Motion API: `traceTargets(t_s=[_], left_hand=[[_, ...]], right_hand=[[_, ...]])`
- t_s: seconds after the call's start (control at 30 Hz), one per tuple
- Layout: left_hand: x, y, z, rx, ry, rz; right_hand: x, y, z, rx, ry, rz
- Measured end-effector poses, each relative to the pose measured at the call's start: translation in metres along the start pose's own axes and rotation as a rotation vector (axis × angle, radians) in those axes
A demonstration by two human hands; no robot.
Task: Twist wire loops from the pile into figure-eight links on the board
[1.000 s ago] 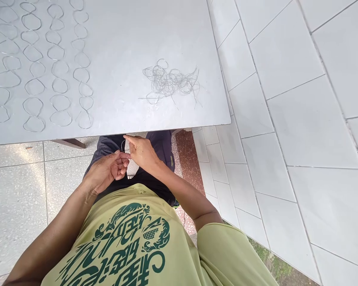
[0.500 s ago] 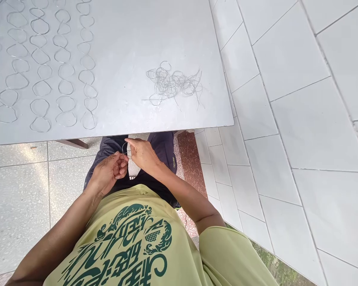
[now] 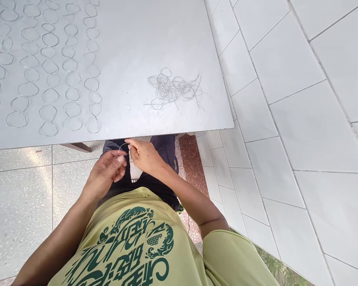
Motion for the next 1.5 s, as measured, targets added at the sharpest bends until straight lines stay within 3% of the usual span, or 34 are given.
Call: traceTargets(t_s=[0.27, 0.4, 0.63, 0.8, 1.0, 1.13, 1.23, 1.37, 1.5], left_hand=[[0.005, 0.014, -0.031, -0.130, -0.200, -0.075], [0.002, 0.018, -0.042, -0.160, -0.192, -0.056], [-0.008, 0.023, -0.047, -0.222, -0.164, -0.045], [-0.009, 0.023, -0.052, -0.215, -0.161, -0.016], [0.006, 0.041, -0.069, -0.145, -0.280, -0.233], [0.014, 0.045, -0.051, -0.225, -0.223, -0.228], [0.015, 0.042, -0.022, -0.419, -0.187, -0.127], [0.016, 0.044, 0.020, -0.668, -0.210, -0.021], [0.010, 0.067, 0.041, -0.875, -0.290, -0.096]], right_hand=[[0.012, 0.002, 0.014, -0.111, -0.054, 0.123], [0.017, 0.003, 0.024, -0.081, -0.015, 0.219], [0.017, 0.008, 0.030, 0.021, 0.041, 0.273], [0.013, 0.005, 0.033, -0.026, 0.011, 0.401], [-0.031, 0.034, 0.045, -0.137, -0.061, 0.318], [-0.090, 0.061, 0.056, -0.143, -0.104, 0.181], [-0.132, 0.073, 0.061, -0.093, -0.142, 0.097], [-0.168, 0.077, 0.060, -0.140, -0.222, 0.082], [-0.191, 0.083, 0.048, -0.186, -0.321, 0.058]])
Point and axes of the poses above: each hand's wrist, its own x-axis away from the middle knuckle, its own y-axis out of the back of the hand, z = x × y, the point moved 6 cm from there along -x, towards the middle knuckle, and after that the axes turned 5 degrees about -y, right-handed, at the moved point
